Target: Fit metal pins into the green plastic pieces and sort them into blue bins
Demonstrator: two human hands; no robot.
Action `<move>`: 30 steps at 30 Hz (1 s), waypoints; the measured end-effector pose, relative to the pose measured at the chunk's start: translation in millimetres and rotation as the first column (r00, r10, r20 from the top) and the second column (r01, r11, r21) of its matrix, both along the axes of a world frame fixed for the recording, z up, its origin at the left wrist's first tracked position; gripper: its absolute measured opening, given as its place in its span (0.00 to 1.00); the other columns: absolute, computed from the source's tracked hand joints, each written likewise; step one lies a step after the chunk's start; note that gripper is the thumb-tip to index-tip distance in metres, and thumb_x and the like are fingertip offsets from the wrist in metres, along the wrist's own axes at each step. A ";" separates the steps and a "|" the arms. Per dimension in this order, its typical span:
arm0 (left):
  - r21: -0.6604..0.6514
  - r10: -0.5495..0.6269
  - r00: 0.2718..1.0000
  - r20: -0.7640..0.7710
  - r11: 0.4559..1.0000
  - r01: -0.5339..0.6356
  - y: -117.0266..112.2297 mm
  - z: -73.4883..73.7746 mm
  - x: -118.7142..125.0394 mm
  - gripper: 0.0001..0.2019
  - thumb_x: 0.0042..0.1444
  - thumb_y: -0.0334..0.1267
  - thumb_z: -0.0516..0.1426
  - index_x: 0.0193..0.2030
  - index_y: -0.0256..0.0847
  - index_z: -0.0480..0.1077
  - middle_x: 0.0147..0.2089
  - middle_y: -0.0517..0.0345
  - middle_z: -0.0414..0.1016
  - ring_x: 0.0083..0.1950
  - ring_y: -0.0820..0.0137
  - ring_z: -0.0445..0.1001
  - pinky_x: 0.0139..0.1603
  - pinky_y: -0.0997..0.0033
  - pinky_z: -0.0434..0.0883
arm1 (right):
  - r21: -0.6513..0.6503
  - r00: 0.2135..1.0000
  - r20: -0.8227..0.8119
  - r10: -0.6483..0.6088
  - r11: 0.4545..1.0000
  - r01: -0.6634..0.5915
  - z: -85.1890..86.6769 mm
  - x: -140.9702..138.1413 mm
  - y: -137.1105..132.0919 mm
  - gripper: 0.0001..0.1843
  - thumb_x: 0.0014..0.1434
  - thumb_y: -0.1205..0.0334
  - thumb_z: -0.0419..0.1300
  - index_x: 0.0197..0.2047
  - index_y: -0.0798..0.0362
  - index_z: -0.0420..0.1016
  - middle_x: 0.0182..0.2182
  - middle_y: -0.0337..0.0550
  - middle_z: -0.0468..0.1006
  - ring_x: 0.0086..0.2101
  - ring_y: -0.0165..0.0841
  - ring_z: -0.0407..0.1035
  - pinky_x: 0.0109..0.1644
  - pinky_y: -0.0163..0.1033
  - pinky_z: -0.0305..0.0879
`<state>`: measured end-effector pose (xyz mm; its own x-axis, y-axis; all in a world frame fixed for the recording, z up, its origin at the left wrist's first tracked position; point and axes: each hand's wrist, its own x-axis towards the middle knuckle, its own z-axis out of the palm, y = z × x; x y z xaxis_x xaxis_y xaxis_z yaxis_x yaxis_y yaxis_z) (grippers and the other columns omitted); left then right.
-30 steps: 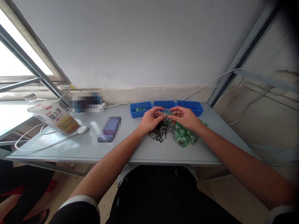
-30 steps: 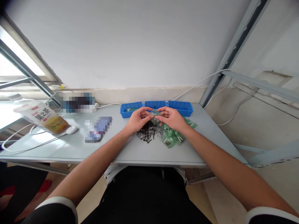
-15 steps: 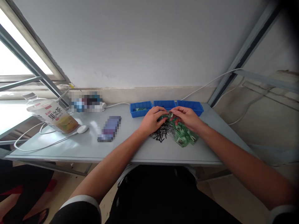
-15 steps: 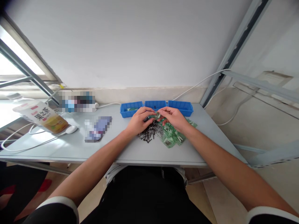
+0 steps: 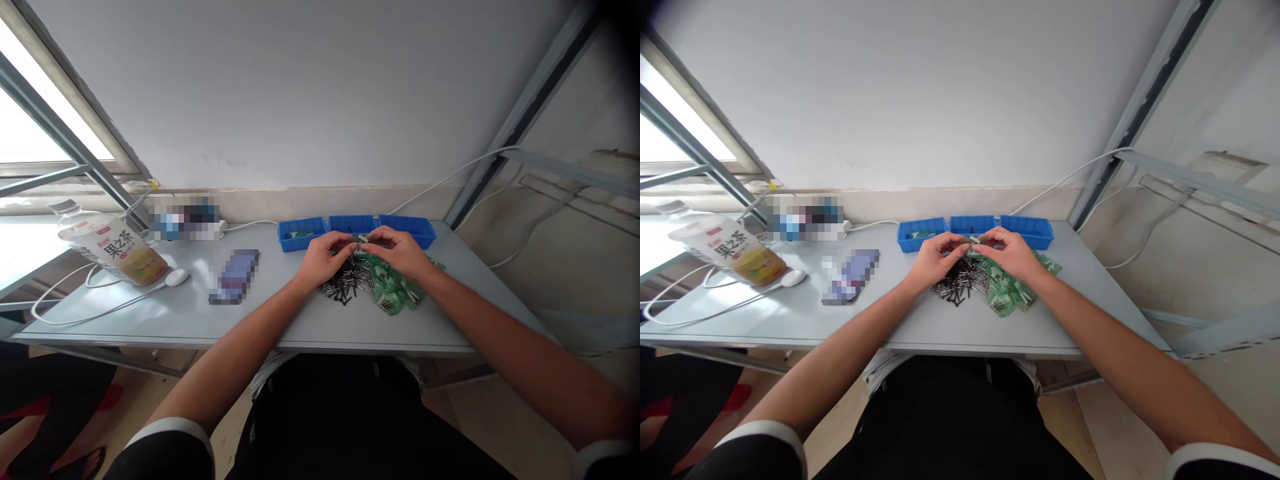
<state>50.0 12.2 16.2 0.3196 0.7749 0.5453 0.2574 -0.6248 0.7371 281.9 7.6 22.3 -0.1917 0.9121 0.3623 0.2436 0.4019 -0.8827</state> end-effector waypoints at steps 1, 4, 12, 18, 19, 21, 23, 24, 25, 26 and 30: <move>-0.040 -0.021 1.000 0.022 0.999 0.022 0.5 -1.5 0.5 0.14 0.67 0.47 0.64 0.50 0.39 0.80 0.46 0.49 0.85 0.45 0.64 0.82 0.48 0.64 0.78 | -0.022 0.999 -0.029 0.018 1.000 -0.018 -0.1 -0.2 0.1 0.24 0.53 0.38 0.76 0.40 0.50 0.84 0.40 0.45 0.80 0.37 0.37 0.72 0.40 0.43 0.73; -0.124 -0.064 0.993 0.098 0.989 0.076 1.5 -4.7 1.9 0.17 0.65 0.47 0.65 0.53 0.38 0.78 0.48 0.48 0.85 0.48 0.63 0.84 0.53 0.60 0.80 | -0.122 0.992 -0.106 0.067 0.989 -0.080 -0.6 -1.1 -0.3 0.26 0.52 0.37 0.76 0.41 0.50 0.83 0.38 0.45 0.81 0.36 0.38 0.73 0.40 0.44 0.76; -0.212 -0.173 0.968 0.181 0.954 0.211 1.9 -4.6 2.7 0.23 0.61 0.43 0.69 0.59 0.37 0.75 0.49 0.45 0.84 0.46 0.65 0.83 0.53 0.61 0.80 | -0.141 0.987 -0.134 0.087 0.984 -0.106 0.2 -5.1 -3.1 0.25 0.53 0.40 0.77 0.42 0.50 0.82 0.38 0.44 0.82 0.37 0.38 0.76 0.39 0.44 0.78; -0.213 -0.169 0.963 0.211 0.953 0.214 2.5 -4.7 2.6 0.23 0.60 0.41 0.69 0.60 0.37 0.74 0.47 0.47 0.82 0.44 0.67 0.82 0.50 0.65 0.79 | -0.128 0.982 -0.152 0.109 0.983 -0.129 -0.2 -6.4 -4.3 0.27 0.51 0.41 0.78 0.45 0.51 0.81 0.41 0.47 0.83 0.40 0.40 0.78 0.41 0.45 0.80; -0.214 -0.167 0.962 0.217 0.953 0.214 2.5 -4.8 2.8 0.23 0.60 0.41 0.69 0.60 0.37 0.74 0.46 0.48 0.82 0.44 0.68 0.81 0.50 0.65 0.79 | -0.129 0.983 -0.151 0.106 0.984 -0.126 -0.5 -6.4 -4.2 0.28 0.50 0.41 0.79 0.45 0.51 0.81 0.40 0.46 0.83 0.40 0.40 0.78 0.42 0.46 0.80; -0.218 -0.166 0.961 0.223 0.952 0.215 2.3 -4.9 3.2 0.23 0.60 0.41 0.69 0.60 0.37 0.74 0.46 0.48 0.82 0.44 0.68 0.81 0.50 0.66 0.79 | -0.133 0.984 -0.149 0.097 0.984 -0.117 -0.6 -6.6 -4.0 0.29 0.49 0.41 0.79 0.45 0.51 0.81 0.40 0.46 0.83 0.39 0.40 0.78 0.43 0.47 0.80; -0.220 -0.167 0.960 0.226 0.951 0.217 2.3 -4.7 3.5 0.23 0.59 0.41 0.70 0.59 0.38 0.74 0.46 0.48 0.82 0.43 0.68 0.81 0.49 0.66 0.79 | -0.133 0.984 -0.152 0.090 0.985 -0.111 0.0 -6.9 -4.2 0.28 0.49 0.41 0.79 0.44 0.51 0.80 0.39 0.45 0.83 0.38 0.39 0.78 0.42 0.46 0.80; -0.220 -0.169 0.959 0.229 0.950 0.220 2.3 -4.6 3.6 0.23 0.59 0.41 0.70 0.59 0.38 0.73 0.46 0.48 0.82 0.43 0.69 0.81 0.49 0.66 0.79 | -0.132 0.984 -0.154 0.089 0.985 -0.110 0.5 -7.1 -4.3 0.28 0.49 0.41 0.79 0.43 0.51 0.80 0.38 0.45 0.83 0.37 0.38 0.78 0.42 0.46 0.80; -0.220 -0.173 0.957 0.233 0.949 0.225 2.5 -4.5 3.6 0.23 0.59 0.41 0.70 0.59 0.38 0.73 0.46 0.48 0.82 0.43 0.69 0.81 0.49 0.66 0.79 | -0.131 0.984 -0.155 0.088 0.985 -0.108 0.9 -7.3 -4.5 0.28 0.49 0.41 0.79 0.43 0.51 0.80 0.38 0.45 0.83 0.37 0.38 0.77 0.42 0.46 0.80; -0.219 -0.178 0.955 0.237 0.948 0.231 2.8 -4.4 3.6 0.24 0.59 0.42 0.70 0.59 0.38 0.73 0.45 0.49 0.81 0.42 0.69 0.81 0.49 0.66 0.79 | -0.131 0.984 -0.154 0.086 0.986 -0.106 1.2 -7.5 -4.7 0.27 0.49 0.41 0.79 0.43 0.51 0.80 0.38 0.45 0.82 0.36 0.38 0.77 0.41 0.46 0.80; -0.219 -0.182 0.955 0.235 0.947 0.234 3.9 -4.7 3.3 0.23 0.61 0.43 0.69 0.59 0.37 0.73 0.43 0.50 0.80 0.42 0.69 0.80 0.48 0.66 0.79 | -0.134 0.986 -0.152 0.069 0.987 -0.090 0.7 -7.5 -3.6 0.28 0.48 0.39 0.79 0.42 0.50 0.80 0.37 0.45 0.82 0.37 0.39 0.77 0.40 0.46 0.80</move>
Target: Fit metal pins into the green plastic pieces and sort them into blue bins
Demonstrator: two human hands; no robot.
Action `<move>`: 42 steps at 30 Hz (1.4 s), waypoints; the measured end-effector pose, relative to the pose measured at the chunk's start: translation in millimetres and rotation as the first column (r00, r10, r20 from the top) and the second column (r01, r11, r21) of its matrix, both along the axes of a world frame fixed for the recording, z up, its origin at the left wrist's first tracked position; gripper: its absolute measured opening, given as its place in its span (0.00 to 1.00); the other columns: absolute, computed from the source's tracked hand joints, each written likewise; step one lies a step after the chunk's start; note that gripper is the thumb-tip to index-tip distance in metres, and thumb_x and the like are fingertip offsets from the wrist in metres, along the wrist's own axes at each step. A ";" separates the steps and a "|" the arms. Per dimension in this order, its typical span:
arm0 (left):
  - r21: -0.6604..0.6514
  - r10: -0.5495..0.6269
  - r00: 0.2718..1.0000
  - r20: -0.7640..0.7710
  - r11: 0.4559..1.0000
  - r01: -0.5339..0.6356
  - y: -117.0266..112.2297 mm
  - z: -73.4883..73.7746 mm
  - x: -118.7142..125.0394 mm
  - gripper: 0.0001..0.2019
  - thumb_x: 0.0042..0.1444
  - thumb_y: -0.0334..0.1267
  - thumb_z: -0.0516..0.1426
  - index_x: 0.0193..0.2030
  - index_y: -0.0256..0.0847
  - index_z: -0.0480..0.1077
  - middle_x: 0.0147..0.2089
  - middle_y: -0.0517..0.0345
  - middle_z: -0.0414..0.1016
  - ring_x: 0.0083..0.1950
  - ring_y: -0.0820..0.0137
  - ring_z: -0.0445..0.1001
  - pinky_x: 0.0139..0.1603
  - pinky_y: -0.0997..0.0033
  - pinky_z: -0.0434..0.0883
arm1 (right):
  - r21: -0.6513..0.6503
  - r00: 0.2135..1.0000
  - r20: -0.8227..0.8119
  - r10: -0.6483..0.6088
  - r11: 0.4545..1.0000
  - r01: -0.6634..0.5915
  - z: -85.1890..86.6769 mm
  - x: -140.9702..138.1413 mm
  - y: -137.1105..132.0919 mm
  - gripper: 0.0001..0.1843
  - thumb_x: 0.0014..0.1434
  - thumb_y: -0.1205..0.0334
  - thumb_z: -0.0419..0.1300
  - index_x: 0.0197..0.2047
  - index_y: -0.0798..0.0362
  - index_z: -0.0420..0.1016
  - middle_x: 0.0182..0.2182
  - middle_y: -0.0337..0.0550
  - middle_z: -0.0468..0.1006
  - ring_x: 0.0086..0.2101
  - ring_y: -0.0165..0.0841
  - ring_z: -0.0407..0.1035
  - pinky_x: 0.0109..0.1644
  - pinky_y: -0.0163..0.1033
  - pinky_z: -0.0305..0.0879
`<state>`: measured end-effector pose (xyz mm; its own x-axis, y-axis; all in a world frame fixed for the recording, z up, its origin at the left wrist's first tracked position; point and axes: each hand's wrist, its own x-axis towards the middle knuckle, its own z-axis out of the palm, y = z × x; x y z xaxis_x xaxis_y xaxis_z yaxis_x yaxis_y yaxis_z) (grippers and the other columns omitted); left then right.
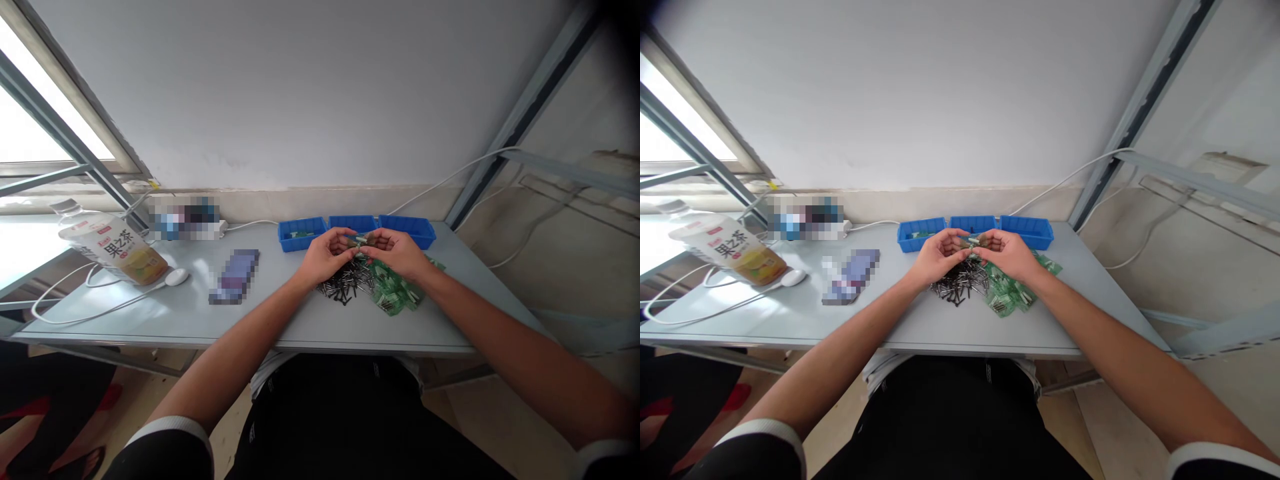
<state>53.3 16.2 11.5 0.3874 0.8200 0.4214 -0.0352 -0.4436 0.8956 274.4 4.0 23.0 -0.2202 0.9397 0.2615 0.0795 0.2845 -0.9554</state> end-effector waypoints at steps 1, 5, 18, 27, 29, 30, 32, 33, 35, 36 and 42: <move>0.002 -0.001 1.000 -0.002 1.000 0.001 -0.2 0.0 -0.2 0.23 0.62 0.43 0.68 0.60 0.37 0.72 0.44 0.49 0.80 0.42 0.68 0.80 0.48 0.65 0.79 | -0.005 1.000 -0.005 -0.002 1.000 0.002 -0.4 0.2 0.9 0.29 0.48 0.39 0.79 0.42 0.50 0.80 0.37 0.45 0.83 0.36 0.39 0.77 0.40 0.46 0.80; 0.116 0.015 0.997 -0.078 0.993 -0.006 -4.2 1.6 -1.9 0.30 0.64 0.42 0.66 0.70 0.41 0.64 0.58 0.42 0.77 0.51 0.62 0.81 0.52 0.61 0.81 | -0.047 0.998 -0.047 -0.033 0.998 0.030 -2.4 2.4 5.7 0.28 0.47 0.42 0.80 0.42 0.50 0.80 0.38 0.44 0.84 0.33 0.36 0.77 0.39 0.44 0.79; 0.667 0.320 0.906 -0.277 0.742 -0.058 -3.7 6.2 -9.6 0.12 0.65 0.28 0.60 0.52 0.44 0.80 0.65 0.48 0.75 0.68 0.57 0.71 0.69 0.50 0.71 | -0.284 0.983 -0.150 0.106 0.948 -0.146 0.7 6.3 2.2 0.26 0.54 0.51 0.79 0.53 0.49 0.83 0.47 0.47 0.85 0.39 0.35 0.79 0.36 0.38 0.77; 0.438 0.290 0.922 -0.256 0.885 -0.157 -7.8 12.9 -5.3 0.09 0.68 0.44 0.63 0.46 0.41 0.81 0.45 0.50 0.83 0.47 0.63 0.80 0.50 0.63 0.75 | -0.005 0.998 -0.058 0.010 1.000 -0.010 2.1 5.9 2.2 0.26 0.59 0.39 0.73 0.53 0.45 0.86 0.51 0.46 0.85 0.51 0.43 0.78 0.60 0.50 0.76; 0.392 0.285 0.921 -0.265 0.905 -0.167 -7.2 12.7 -5.9 0.10 0.67 0.45 0.63 0.45 0.42 0.82 0.44 0.51 0.83 0.45 0.63 0.80 0.47 0.64 0.74 | 0.037 0.999 0.028 0.032 0.999 -0.033 3.5 6.4 -0.4 0.27 0.56 0.41 0.75 0.55 0.44 0.85 0.51 0.46 0.85 0.52 0.45 0.78 0.61 0.52 0.75; 0.375 0.275 0.922 -0.273 0.913 -0.161 -6.7 12.2 -6.3 0.10 0.67 0.45 0.63 0.45 0.42 0.82 0.43 0.52 0.83 0.44 0.63 0.80 0.46 0.64 0.74 | 0.056 0.997 0.063 0.044 0.997 -0.048 3.7 6.5 -1.3 0.27 0.56 0.41 0.76 0.54 0.44 0.86 0.51 0.46 0.85 0.52 0.46 0.78 0.61 0.52 0.75; 0.346 0.243 0.926 -0.287 0.928 -0.137 -5.7 11.2 -7.2 0.10 0.66 0.45 0.64 0.45 0.42 0.83 0.43 0.52 0.84 0.44 0.63 0.80 0.47 0.63 0.74 | 0.092 0.992 0.108 0.061 0.993 -0.071 2.9 6.3 -1.9 0.24 0.57 0.42 0.75 0.52 0.44 0.87 0.51 0.47 0.85 0.51 0.46 0.78 0.60 0.53 0.75; 0.332 0.224 0.930 -0.291 0.936 -0.121 -5.3 10.6 -7.4 0.09 0.66 0.44 0.64 0.44 0.42 0.83 0.43 0.52 0.84 0.44 0.63 0.81 0.48 0.63 0.74 | 0.111 0.991 0.117 0.060 0.991 -0.074 2.1 6.1 -1.7 0.22 0.57 0.42 0.75 0.50 0.44 0.88 0.51 0.47 0.85 0.50 0.45 0.78 0.59 0.53 0.75; 0.310 0.195 0.938 -0.288 0.945 -0.101 -4.6 9.7 -7.4 0.09 0.66 0.44 0.65 0.43 0.43 0.84 0.44 0.52 0.85 0.45 0.63 0.82 0.50 0.63 0.75 | 0.136 0.992 0.119 0.052 0.988 -0.068 0.3 5.8 -0.6 0.19 0.57 0.42 0.75 0.47 0.43 0.89 0.50 0.47 0.85 0.48 0.45 0.78 0.58 0.53 0.75; 0.305 0.187 0.941 -0.281 0.947 -0.097 -4.2 9.3 -7.3 0.09 0.65 0.44 0.65 0.43 0.43 0.84 0.44 0.52 0.85 0.45 0.63 0.82 0.50 0.63 0.75 | 0.142 0.992 0.115 0.047 0.988 -0.063 -0.3 5.7 0.0 0.19 0.57 0.42 0.75 0.45 0.43 0.89 0.49 0.47 0.85 0.48 0.45 0.78 0.57 0.53 0.75; 0.305 0.191 0.945 -0.266 0.947 -0.106 -0.8 5.6 -6.9 0.09 0.64 0.45 0.66 0.41 0.43 0.85 0.43 0.54 0.86 0.43 0.64 0.82 0.49 0.65 0.75 | 0.165 0.993 0.112 0.031 0.985 -0.050 -0.3 6.4 1.4 0.19 0.56 0.40 0.75 0.42 0.45 0.89 0.47 0.48 0.84 0.47 0.44 0.77 0.53 0.50 0.76</move>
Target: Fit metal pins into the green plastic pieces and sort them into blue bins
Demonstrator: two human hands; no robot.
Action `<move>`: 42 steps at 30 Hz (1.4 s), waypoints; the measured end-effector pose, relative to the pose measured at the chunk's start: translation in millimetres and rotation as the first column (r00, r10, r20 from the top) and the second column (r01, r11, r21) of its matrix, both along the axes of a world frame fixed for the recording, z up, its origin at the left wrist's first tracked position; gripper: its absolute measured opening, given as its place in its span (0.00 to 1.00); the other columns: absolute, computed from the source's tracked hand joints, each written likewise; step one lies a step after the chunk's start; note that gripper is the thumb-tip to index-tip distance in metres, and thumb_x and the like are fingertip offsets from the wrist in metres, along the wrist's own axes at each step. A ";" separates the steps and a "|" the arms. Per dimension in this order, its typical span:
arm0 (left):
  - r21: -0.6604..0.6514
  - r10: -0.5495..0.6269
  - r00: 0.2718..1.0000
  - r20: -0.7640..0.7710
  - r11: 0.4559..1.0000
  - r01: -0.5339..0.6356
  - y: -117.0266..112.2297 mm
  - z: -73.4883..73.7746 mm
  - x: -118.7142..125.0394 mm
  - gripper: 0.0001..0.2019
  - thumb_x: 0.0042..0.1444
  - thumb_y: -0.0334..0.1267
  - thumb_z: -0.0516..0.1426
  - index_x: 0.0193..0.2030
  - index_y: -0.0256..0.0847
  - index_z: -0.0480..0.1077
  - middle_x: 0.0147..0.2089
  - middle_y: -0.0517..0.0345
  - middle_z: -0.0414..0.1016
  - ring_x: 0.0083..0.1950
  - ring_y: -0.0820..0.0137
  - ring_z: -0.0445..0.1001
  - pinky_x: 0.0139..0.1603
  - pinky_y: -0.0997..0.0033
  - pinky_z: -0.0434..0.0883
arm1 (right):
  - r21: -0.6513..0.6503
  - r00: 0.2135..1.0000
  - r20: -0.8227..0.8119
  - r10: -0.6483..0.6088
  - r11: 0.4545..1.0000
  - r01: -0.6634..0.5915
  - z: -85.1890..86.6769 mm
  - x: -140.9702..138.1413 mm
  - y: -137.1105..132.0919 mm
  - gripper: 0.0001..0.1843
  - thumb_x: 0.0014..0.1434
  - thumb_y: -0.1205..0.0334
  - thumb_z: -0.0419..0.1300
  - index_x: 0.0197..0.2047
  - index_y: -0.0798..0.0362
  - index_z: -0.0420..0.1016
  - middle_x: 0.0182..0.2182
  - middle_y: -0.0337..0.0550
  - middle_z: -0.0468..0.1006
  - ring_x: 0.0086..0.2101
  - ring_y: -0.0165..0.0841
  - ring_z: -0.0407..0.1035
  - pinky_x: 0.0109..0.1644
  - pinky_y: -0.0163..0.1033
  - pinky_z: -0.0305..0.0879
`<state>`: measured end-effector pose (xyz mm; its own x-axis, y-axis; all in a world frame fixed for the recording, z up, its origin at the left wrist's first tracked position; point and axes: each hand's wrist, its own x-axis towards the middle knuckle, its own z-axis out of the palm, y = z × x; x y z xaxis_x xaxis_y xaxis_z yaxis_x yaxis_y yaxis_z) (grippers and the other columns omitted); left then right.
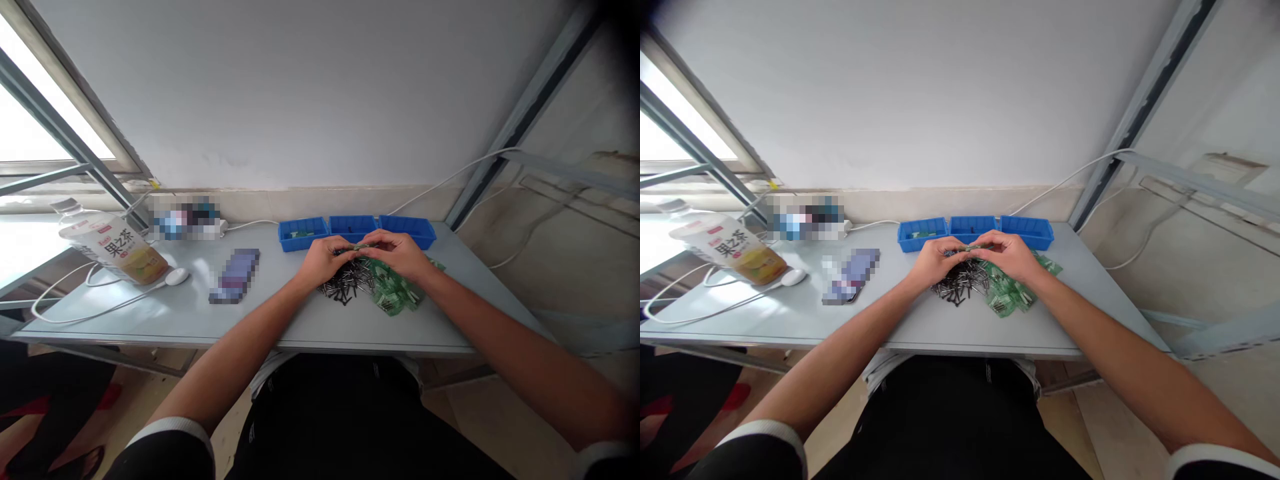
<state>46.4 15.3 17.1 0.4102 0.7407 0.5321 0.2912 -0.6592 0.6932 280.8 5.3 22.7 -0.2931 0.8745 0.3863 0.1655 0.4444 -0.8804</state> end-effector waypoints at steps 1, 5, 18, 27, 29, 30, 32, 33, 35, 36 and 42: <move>0.001 0.003 1.000 -0.002 1.000 -0.003 0.4 -0.5 -0.2 0.09 0.64 0.45 0.66 0.41 0.43 0.85 0.43 0.54 0.86 0.43 0.65 0.82 0.48 0.65 0.76 | 0.003 1.000 -0.001 0.005 1.000 -0.005 0.0 0.0 0.0 0.19 0.56 0.41 0.75 0.42 0.45 0.89 0.47 0.47 0.84 0.46 0.44 0.77 0.52 0.49 0.76; 0.013 -0.001 1.000 0.000 1.000 0.001 0.1 -0.4 -0.8 0.08 0.64 0.44 0.66 0.41 0.43 0.85 0.43 0.55 0.86 0.43 0.65 0.83 0.49 0.66 0.76 | 0.021 1.000 -0.012 0.010 1.000 -0.010 -1.7 -0.2 1.2 0.17 0.57 0.42 0.75 0.42 0.45 0.89 0.46 0.47 0.83 0.46 0.42 0.77 0.51 0.48 0.75; 0.040 -0.006 0.999 -0.053 0.999 0.008 -9.7 8.6 2.3 0.13 0.68 0.46 0.61 0.42 0.39 0.83 0.44 0.51 0.85 0.44 0.64 0.82 0.46 0.67 0.75 | 0.039 0.999 -0.009 -0.031 0.999 0.031 -4.4 0.4 4.1 0.17 0.58 0.43 0.74 0.41 0.46 0.86 0.43 0.45 0.83 0.41 0.40 0.76 0.48 0.47 0.74; 0.055 0.117 0.993 -0.026 0.992 -0.116 -8.6 6.5 2.7 0.10 0.66 0.44 0.63 0.44 0.40 0.82 0.44 0.52 0.85 0.44 0.65 0.82 0.45 0.67 0.75 | -0.021 0.994 0.023 -0.105 0.994 0.106 2.3 -2.2 -3.8 0.21 0.57 0.40 0.73 0.41 0.50 0.83 0.37 0.44 0.83 0.36 0.38 0.75 0.43 0.45 0.73; 0.066 0.107 0.994 -0.038 0.992 -0.105 -8.9 6.0 2.1 0.09 0.65 0.43 0.63 0.43 0.40 0.81 0.43 0.53 0.85 0.43 0.66 0.81 0.45 0.67 0.75 | -0.010 0.993 0.052 -0.105 0.994 0.106 2.7 -2.2 -5.1 0.21 0.58 0.41 0.73 0.41 0.50 0.82 0.37 0.44 0.82 0.35 0.38 0.75 0.41 0.44 0.72; 0.073 0.105 0.993 -0.047 0.992 -0.101 -9.2 5.9 2.1 0.09 0.65 0.43 0.63 0.43 0.40 0.81 0.43 0.54 0.85 0.42 0.66 0.80 0.45 0.67 0.74 | 0.002 0.993 0.067 -0.095 0.996 0.095 2.5 -2.1 -5.4 0.20 0.59 0.42 0.72 0.41 0.50 0.81 0.37 0.44 0.82 0.35 0.38 0.74 0.41 0.43 0.72; 0.084 0.103 0.993 -0.060 0.992 -0.097 -10.3 6.0 2.5 0.08 0.63 0.42 0.64 0.41 0.40 0.80 0.41 0.55 0.84 0.41 0.67 0.80 0.45 0.67 0.74 | 0.037 0.994 0.092 -0.059 0.998 0.056 1.6 -1.9 -5.5 0.17 0.61 0.45 0.71 0.40 0.50 0.80 0.38 0.44 0.81 0.36 0.38 0.74 0.42 0.43 0.72; 0.087 0.099 0.993 -0.063 0.992 -0.093 -10.9 6.3 2.9 0.07 0.63 0.41 0.64 0.40 0.40 0.80 0.41 0.55 0.84 0.41 0.66 0.80 0.46 0.67 0.74 | 0.056 0.994 0.102 -0.045 0.998 0.039 1.1 -1.9 -5.5 0.15 0.61 0.47 0.70 0.40 0.50 0.79 0.39 0.44 0.80 0.37 0.38 0.74 0.43 0.43 0.72; 0.088 0.082 0.995 -0.061 0.993 -0.077 -12.0 6.8 3.7 0.06 0.62 0.40 0.64 0.39 0.40 0.80 0.42 0.54 0.85 0.43 0.66 0.81 0.47 0.67 0.75 | 0.089 0.991 0.129 -0.038 0.996 0.027 1.0 -2.2 -6.0 0.12 0.61 0.51 0.69 0.40 0.49 0.78 0.39 0.44 0.79 0.38 0.38 0.74 0.44 0.43 0.72; 0.088 0.071 0.996 -0.059 0.994 -0.065 -12.3 7.0 4.0 0.06 0.62 0.39 0.64 0.38 0.40 0.80 0.42 0.54 0.85 0.43 0.65 0.82 0.47 0.67 0.75 | 0.102 0.988 0.147 -0.043 0.994 0.028 1.4 -2.5 -6.5 0.10 0.61 0.53 0.69 0.39 0.49 0.77 0.39 0.44 0.79 0.38 0.38 0.73 0.44 0.43 0.72; 0.099 0.034 0.998 -0.058 0.995 -0.029 -12.6 5.8 3.9 0.05 0.60 0.37 0.63 0.39 0.40 0.81 0.43 0.53 0.85 0.44 0.66 0.83 0.49 0.67 0.76 | 0.153 0.975 0.216 -0.055 0.988 0.022 5.9 -4.3 -11.6 0.05 0.59 0.61 0.66 0.38 0.49 0.74 0.37 0.41 0.76 0.37 0.37 0.71 0.43 0.41 0.70</move>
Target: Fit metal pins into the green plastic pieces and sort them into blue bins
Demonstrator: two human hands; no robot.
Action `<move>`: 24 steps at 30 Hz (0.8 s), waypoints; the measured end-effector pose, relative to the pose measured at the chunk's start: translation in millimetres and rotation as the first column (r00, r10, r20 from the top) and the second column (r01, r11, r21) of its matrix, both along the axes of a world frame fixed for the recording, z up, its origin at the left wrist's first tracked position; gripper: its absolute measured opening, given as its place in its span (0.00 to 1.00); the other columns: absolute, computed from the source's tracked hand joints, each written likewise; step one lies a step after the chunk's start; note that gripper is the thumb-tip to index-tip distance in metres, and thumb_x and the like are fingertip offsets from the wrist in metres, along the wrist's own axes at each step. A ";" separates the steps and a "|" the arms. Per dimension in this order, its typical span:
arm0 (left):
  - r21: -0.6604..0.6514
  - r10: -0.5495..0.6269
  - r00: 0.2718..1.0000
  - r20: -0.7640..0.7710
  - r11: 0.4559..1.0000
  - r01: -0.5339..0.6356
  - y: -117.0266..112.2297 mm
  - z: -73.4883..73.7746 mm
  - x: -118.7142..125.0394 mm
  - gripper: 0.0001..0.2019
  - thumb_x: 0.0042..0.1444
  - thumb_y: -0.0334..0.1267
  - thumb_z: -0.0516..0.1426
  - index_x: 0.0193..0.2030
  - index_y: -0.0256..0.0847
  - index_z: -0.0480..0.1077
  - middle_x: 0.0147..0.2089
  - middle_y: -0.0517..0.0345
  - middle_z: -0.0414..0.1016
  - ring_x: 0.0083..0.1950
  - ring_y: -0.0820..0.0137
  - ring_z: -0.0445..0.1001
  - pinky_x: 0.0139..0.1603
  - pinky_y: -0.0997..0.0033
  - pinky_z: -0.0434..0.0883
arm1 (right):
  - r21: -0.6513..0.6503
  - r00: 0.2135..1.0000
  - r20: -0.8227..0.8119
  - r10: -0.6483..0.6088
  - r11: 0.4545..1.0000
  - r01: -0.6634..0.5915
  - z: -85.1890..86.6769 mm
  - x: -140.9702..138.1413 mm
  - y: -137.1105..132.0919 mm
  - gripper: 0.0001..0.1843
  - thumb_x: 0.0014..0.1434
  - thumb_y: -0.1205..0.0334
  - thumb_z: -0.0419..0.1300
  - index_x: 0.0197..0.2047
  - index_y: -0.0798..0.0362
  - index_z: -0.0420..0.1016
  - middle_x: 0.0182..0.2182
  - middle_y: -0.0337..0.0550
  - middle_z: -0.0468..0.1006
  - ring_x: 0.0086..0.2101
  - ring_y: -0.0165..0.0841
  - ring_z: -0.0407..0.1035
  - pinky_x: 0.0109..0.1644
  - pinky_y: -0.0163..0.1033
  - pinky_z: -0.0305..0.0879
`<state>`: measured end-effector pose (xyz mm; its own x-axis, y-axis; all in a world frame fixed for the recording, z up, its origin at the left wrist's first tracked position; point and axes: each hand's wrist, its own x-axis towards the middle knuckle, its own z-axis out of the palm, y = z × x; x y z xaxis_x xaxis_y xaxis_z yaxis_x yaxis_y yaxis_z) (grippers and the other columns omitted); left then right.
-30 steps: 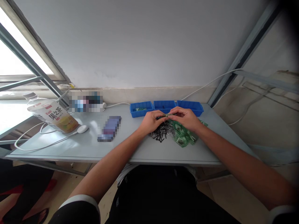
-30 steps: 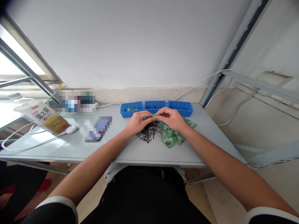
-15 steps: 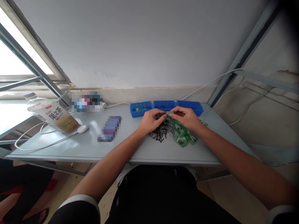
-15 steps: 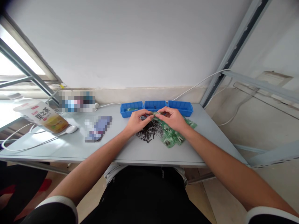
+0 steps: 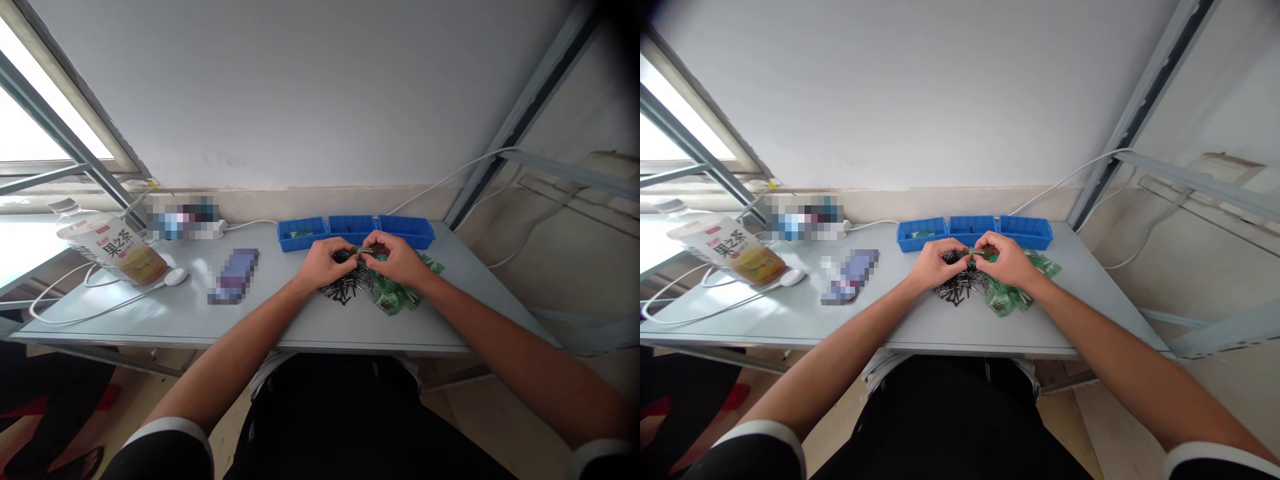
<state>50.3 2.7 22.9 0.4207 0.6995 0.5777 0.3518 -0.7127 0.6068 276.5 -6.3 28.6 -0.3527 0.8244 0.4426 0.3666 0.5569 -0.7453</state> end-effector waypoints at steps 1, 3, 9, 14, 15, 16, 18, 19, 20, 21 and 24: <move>0.002 -0.001 1.000 -0.002 1.000 0.001 -0.1 -0.2 -0.1 0.05 0.60 0.37 0.64 0.39 0.40 0.81 0.42 0.54 0.85 0.44 0.66 0.83 0.49 0.68 0.75 | 0.002 1.000 0.005 0.005 1.000 -0.005 0.2 0.0 -0.5 0.05 0.58 0.62 0.66 0.38 0.49 0.74 0.37 0.41 0.76 0.38 0.37 0.71 0.44 0.41 0.70; 0.004 -0.008 1.000 -0.005 1.000 0.008 -0.7 -0.2 -0.3 0.05 0.59 0.37 0.64 0.39 0.40 0.81 0.42 0.55 0.85 0.42 0.67 0.82 0.48 0.68 0.75 | 0.009 1.000 0.007 0.015 1.000 -0.015 0.4 0.0 -1.0 0.06 0.57 0.62 0.66 0.38 0.49 0.73 0.37 0.41 0.76 0.38 0.37 0.71 0.46 0.42 0.71; 0.007 -0.022 1.000 -0.010 1.000 0.022 -3.5 1.7 1.0 0.05 0.58 0.37 0.64 0.37 0.39 0.80 0.39 0.56 0.83 0.38 0.69 0.80 0.44 0.69 0.73 | 0.027 0.999 0.041 0.016 0.999 -0.017 1.9 -2.4 -2.9 0.06 0.56 0.62 0.65 0.36 0.47 0.71 0.36 0.42 0.75 0.38 0.39 0.70 0.47 0.44 0.71; 0.015 0.014 1.000 -0.010 1.000 -0.013 -4.7 2.7 1.5 0.04 0.56 0.36 0.64 0.36 0.39 0.79 0.37 0.55 0.83 0.38 0.68 0.79 0.43 0.69 0.73 | 0.026 1.000 0.026 0.017 0.999 -0.018 2.2 -3.9 -4.4 0.06 0.57 0.61 0.65 0.37 0.47 0.72 0.37 0.42 0.75 0.39 0.39 0.71 0.47 0.44 0.72; 0.015 0.017 1.000 -0.002 1.000 -0.017 -4.6 2.7 1.3 0.04 0.56 0.37 0.64 0.36 0.39 0.79 0.38 0.55 0.83 0.38 0.68 0.80 0.44 0.69 0.73 | 0.025 1.000 0.017 0.015 1.000 -0.015 2.2 -3.7 -4.5 0.06 0.57 0.60 0.66 0.37 0.47 0.72 0.37 0.42 0.76 0.39 0.39 0.71 0.48 0.44 0.72; 0.015 0.017 1.000 0.006 1.000 -0.017 -4.5 2.7 1.0 0.04 0.57 0.37 0.64 0.36 0.39 0.79 0.38 0.55 0.83 0.39 0.68 0.80 0.44 0.69 0.73 | 0.020 1.000 0.011 0.013 1.000 -0.013 2.2 -3.4 -4.5 0.06 0.58 0.60 0.66 0.38 0.47 0.72 0.37 0.43 0.76 0.39 0.39 0.71 0.48 0.44 0.72; 0.021 0.010 1.000 0.016 1.000 -0.010 -4.0 2.6 0.4 0.04 0.57 0.37 0.64 0.37 0.39 0.79 0.39 0.55 0.83 0.40 0.68 0.81 0.45 0.68 0.73 | 0.004 1.000 -0.005 0.011 1.000 -0.011 2.2 -2.8 -4.3 0.07 0.58 0.59 0.67 0.38 0.48 0.73 0.38 0.43 0.77 0.39 0.40 0.72 0.48 0.45 0.72; 0.025 0.007 1.000 0.018 1.000 -0.007 -3.8 2.5 0.2 0.04 0.57 0.37 0.65 0.37 0.39 0.79 0.39 0.55 0.83 0.40 0.68 0.81 0.46 0.68 0.73 | -0.008 1.000 -0.013 0.015 1.000 -0.015 2.0 -2.6 -4.2 0.08 0.58 0.58 0.67 0.38 0.48 0.73 0.38 0.43 0.77 0.39 0.40 0.72 0.48 0.45 0.73; 0.027 0.008 1.000 0.019 1.000 -0.009 -3.6 2.4 0.2 0.04 0.57 0.37 0.65 0.37 0.39 0.79 0.39 0.55 0.83 0.40 0.68 0.80 0.45 0.69 0.73 | -0.023 1.000 -0.023 0.020 1.000 -0.020 1.7 -2.6 -4.1 0.08 0.59 0.57 0.68 0.38 0.48 0.74 0.38 0.43 0.78 0.39 0.40 0.73 0.47 0.45 0.73; 0.028 0.016 1.000 0.020 0.999 -0.016 -3.4 2.5 0.2 0.04 0.57 0.37 0.65 0.37 0.39 0.79 0.38 0.56 0.83 0.39 0.68 0.80 0.45 0.69 0.73 | -0.041 0.999 -0.037 0.022 0.999 -0.024 1.3 -2.7 -3.9 0.09 0.59 0.55 0.68 0.39 0.48 0.74 0.38 0.43 0.78 0.39 0.39 0.73 0.47 0.45 0.73; 0.017 0.068 0.997 0.022 0.998 -0.068 -3.0 3.6 0.3 0.03 0.57 0.36 0.64 0.36 0.39 0.78 0.36 0.57 0.83 0.38 0.69 0.78 0.43 0.69 0.72 | -0.106 0.994 -0.109 0.014 0.994 -0.026 -1.0 -3.7 -2.6 0.13 0.61 0.50 0.69 0.41 0.49 0.76 0.40 0.44 0.81 0.39 0.39 0.76 0.46 0.45 0.74</move>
